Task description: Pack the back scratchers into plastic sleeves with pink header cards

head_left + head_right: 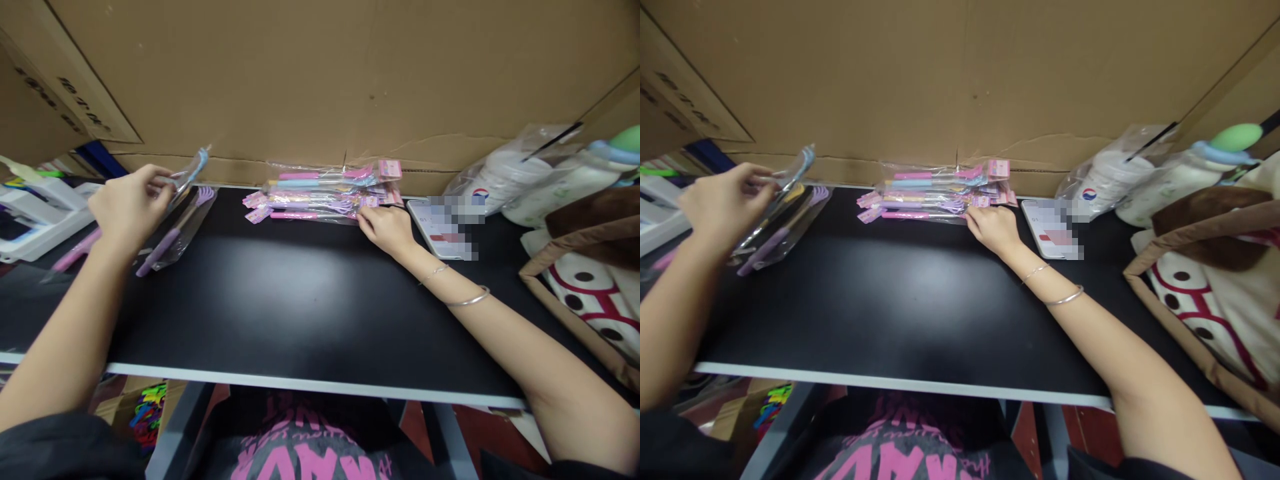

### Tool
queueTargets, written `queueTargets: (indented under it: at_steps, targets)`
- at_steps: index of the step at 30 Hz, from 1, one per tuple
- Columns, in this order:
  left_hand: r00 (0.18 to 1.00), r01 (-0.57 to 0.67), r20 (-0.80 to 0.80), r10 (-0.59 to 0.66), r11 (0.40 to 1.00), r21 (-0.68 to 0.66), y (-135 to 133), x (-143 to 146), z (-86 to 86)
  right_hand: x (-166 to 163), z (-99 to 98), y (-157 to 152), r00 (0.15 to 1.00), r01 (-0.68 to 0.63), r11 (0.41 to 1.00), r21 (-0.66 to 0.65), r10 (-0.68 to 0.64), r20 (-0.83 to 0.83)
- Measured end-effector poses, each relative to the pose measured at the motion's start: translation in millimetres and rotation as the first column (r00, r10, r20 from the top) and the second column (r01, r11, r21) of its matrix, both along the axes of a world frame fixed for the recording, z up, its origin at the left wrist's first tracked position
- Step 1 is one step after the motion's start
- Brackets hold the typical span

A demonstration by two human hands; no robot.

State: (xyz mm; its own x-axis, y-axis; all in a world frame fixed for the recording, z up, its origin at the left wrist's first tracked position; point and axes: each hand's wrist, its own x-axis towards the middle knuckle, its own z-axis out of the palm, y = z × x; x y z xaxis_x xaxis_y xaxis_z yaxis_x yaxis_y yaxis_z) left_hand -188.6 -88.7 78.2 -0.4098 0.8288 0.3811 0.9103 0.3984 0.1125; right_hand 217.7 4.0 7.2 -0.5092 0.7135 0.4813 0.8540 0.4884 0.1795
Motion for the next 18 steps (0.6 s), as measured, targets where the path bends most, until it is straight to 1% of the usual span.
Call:
queueTargets:
  at_steps: [1,3,5,7,10,12,14,16,18]
  targets:
    - [0.999,0.048,0.002,-0.048,0.999,0.025,-2.8,8.7,3.0,0.1,0.1,-0.2,1.000,0.001,1.000,0.007,-0.001,0.007]
    - [0.983,0.182,-0.012,-0.182,0.982,0.051,-9.0,27.9,8.1,0.4,0.0,-0.5,1.000,0.008,1.000,0.009,-0.008,0.010]
    - [0.945,0.324,-0.064,-0.322,0.945,0.043,-14.4,47.7,9.9,0.9,-0.3,-0.7,1.000,0.017,1.000,0.003,-0.017,0.003]
    - [0.890,0.444,-0.124,-0.440,0.896,0.011,-17.2,66.2,6.4,1.1,-0.5,-1.2,1.000,0.025,1.000,-0.003,-0.025,-0.002]
    - [0.793,0.579,-0.204,-0.574,0.814,-0.041,-17.6,90.9,-7.2,0.8,-0.1,-1.9,0.999,0.044,0.999,-0.011,-0.044,0.006]
    - [0.723,0.643,-0.249,-0.645,0.759,-0.099,-17.9,105.9,-17.6,0.5,0.3,-2.2,0.999,0.050,0.999,-0.013,-0.050,0.017]
    - [0.654,0.683,-0.268,-0.707,0.705,-0.191,-19.9,120.3,-25.4,0.3,0.6,-2.3,0.999,0.043,0.999,-0.012,-0.043,0.026]
    - [0.597,0.704,-0.259,-0.759,0.651,-0.283,-23.2,133.8,-29.3,0.1,0.7,-2.2,0.999,0.033,0.999,-0.012,-0.032,0.033]
    - [0.565,0.713,-0.231,-0.792,0.609,-0.346,-26.5,145.9,-30.1,0.1,0.6,-2.0,0.999,0.032,0.999,-0.010,-0.032,0.040]
